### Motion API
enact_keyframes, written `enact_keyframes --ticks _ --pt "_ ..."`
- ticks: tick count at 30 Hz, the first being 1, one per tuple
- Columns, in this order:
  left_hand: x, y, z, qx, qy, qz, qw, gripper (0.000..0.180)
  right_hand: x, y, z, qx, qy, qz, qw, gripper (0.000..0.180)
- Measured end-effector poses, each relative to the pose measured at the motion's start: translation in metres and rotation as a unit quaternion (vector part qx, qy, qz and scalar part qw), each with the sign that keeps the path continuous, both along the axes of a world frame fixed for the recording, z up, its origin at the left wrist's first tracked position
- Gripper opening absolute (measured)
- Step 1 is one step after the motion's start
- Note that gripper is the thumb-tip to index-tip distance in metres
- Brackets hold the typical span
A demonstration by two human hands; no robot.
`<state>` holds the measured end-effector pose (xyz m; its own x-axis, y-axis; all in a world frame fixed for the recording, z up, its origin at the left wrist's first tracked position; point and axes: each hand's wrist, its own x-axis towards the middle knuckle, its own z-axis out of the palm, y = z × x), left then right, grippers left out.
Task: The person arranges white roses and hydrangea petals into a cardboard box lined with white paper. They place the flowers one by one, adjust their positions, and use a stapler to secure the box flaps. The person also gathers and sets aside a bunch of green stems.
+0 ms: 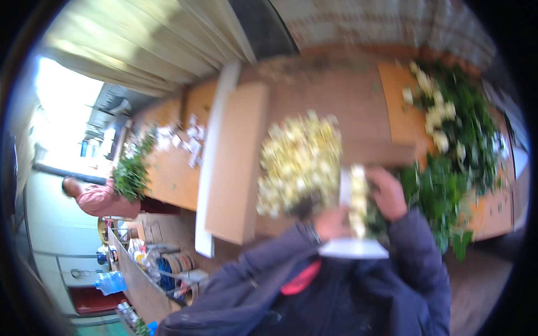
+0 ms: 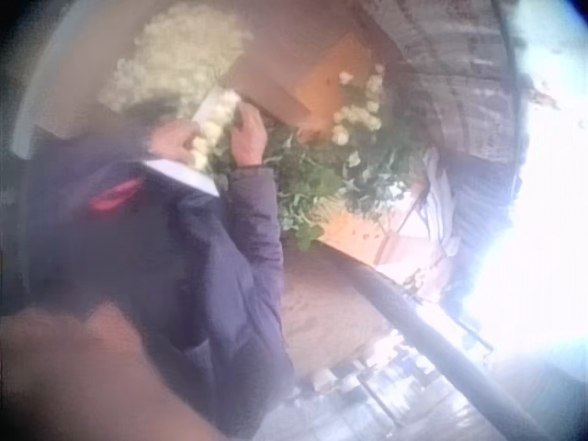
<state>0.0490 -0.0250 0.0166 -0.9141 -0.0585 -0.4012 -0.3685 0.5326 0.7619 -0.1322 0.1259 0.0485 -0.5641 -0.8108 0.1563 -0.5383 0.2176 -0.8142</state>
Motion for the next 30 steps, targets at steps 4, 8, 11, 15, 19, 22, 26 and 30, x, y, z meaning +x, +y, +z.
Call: enact_keyframes --ticks 4,8,11,15,19,22,26,30 --pt "0.002 0.001 -0.02 0.071 0.07 -0.002 0.995 0.075 0.004 0.002 -0.004 0.005 0.002 -0.033 0.999 0.052" --pt "-0.021 -0.031 0.027 -0.007 -0.011 -0.083 0.996 0.094 0.0 0.009 -0.01 0.019 0.035 -0.02 0.999 0.054" --pt "-0.07 -0.073 0.142 0.004 0.213 0.026 0.977 0.115 -0.001 0.007 -0.014 -0.011 0.031 -0.015 0.999 0.056" --pt "-0.147 -0.091 0.323 -0.021 0.594 0.065 0.801 0.107 -0.001 0.004 -0.012 -0.029 0.084 0.011 0.996 0.062" --pt "-0.141 -0.089 0.371 0.003 0.576 0.067 0.815 0.053 0.0 0.005 -0.004 0.014 0.049 0.011 0.999 0.061" --pt "-0.125 -0.096 0.319 0.006 0.473 0.0 0.881 0.044 0.006 0.01 0.008 -0.037 0.013 -0.006 0.999 0.064" --pt "-0.075 -0.096 0.204 0.091 0.294 0.079 0.948 0.032 0.017 0.025 0.033 -0.035 0.011 -0.036 0.999 0.06" --pt "-0.026 -0.091 0.118 0.149 0.216 0.139 0.955 0.032 0.021 0.045 0.056 0.014 -0.044 -0.005 0.999 0.05"
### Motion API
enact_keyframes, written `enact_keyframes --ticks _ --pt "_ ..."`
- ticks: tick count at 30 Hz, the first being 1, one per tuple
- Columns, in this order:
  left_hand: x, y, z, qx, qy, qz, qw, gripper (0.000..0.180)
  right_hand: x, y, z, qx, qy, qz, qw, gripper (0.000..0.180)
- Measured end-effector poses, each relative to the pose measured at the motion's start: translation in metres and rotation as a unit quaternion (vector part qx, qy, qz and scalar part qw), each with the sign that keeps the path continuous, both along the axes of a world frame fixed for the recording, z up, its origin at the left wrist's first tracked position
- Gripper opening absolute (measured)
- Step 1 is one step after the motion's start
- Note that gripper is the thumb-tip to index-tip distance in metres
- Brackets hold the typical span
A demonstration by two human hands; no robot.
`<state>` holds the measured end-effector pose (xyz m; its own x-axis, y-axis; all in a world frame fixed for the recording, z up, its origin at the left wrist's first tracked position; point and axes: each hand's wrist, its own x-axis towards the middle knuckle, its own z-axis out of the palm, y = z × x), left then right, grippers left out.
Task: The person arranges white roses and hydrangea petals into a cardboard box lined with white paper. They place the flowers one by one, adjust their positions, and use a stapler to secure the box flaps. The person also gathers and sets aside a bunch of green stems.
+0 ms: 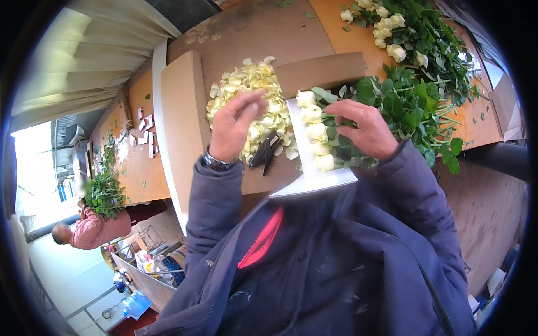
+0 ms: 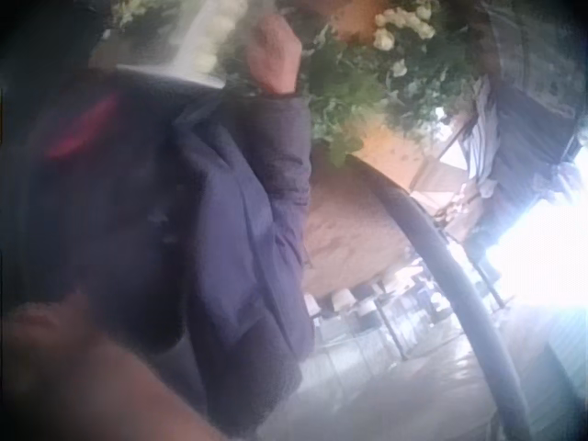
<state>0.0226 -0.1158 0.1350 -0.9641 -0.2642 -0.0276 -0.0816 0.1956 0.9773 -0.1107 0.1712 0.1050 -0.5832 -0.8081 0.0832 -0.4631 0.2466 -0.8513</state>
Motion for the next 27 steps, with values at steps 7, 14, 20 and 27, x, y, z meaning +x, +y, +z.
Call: enact_keyframes --ticks 7,14,20,27 --pt "0.04 0.019 -0.073 0.176 -0.075 0.014 0.981 0.032 0.016 0.008 0.012 0.054 -0.012 0.036 0.998 0.045" --pt "0.039 0.041 -0.084 0.113 -0.084 -0.003 0.99 0.033 0.015 0.014 0.026 0.073 -0.104 0.109 0.986 0.04" --pt "0.024 0.034 -0.086 0.103 -0.05 -0.03 0.993 0.052 0.012 0.01 0.02 0.069 -0.104 0.073 0.99 0.039" --pt "0.002 0.06 -0.095 0.154 -0.035 -0.108 0.981 0.106 -0.001 -0.028 -0.006 0.042 0.001 -0.06 0.997 0.056"
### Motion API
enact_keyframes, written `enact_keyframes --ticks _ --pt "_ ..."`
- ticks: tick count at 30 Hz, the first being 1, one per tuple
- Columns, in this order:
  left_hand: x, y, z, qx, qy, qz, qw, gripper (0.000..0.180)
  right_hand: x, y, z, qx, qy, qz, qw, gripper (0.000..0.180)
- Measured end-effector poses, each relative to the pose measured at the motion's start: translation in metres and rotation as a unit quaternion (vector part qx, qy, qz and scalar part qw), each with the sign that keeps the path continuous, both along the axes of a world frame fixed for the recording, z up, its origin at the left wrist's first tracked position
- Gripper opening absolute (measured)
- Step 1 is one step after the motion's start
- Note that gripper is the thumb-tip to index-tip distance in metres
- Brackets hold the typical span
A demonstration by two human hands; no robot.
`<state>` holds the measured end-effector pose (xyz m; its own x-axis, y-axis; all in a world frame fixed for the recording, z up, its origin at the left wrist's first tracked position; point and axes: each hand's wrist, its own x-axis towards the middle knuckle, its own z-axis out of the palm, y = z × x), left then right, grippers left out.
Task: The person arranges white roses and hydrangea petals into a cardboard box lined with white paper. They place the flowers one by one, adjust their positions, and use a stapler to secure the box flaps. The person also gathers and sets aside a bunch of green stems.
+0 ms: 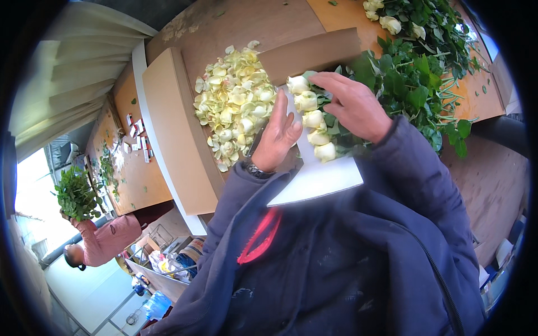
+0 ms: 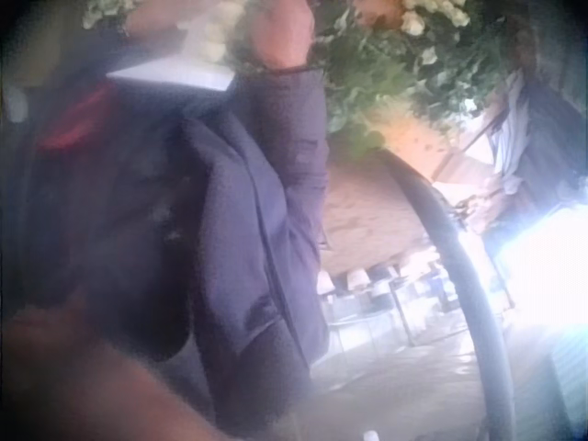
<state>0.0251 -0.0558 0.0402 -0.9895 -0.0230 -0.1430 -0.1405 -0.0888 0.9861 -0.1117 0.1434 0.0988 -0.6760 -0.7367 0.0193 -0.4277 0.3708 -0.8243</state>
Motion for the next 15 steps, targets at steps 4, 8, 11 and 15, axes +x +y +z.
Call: enact_keyframes --ticks 4,8,11,15 --pt "-0.016 0.013 -0.007 -0.013 0.048 0.038 0.998 0.098 -0.007 -0.019 -0.02 0.029 0.066 0.031 0.997 0.062" --pt "-0.022 0.02 -0.01 -0.043 0.019 0.03 0.998 0.092 -0.008 -0.02 -0.034 0.054 0.076 0.033 0.995 0.062" --pt "-0.02 0.021 -0.008 -0.057 0.026 0.026 0.998 0.093 -0.008 -0.018 -0.039 0.035 0.071 0.022 0.997 0.061" --pt "-0.018 0.02 -0.006 -0.073 0.015 0.015 0.997 0.093 -0.008 -0.017 -0.043 0.035 0.05 0.017 0.998 0.058"
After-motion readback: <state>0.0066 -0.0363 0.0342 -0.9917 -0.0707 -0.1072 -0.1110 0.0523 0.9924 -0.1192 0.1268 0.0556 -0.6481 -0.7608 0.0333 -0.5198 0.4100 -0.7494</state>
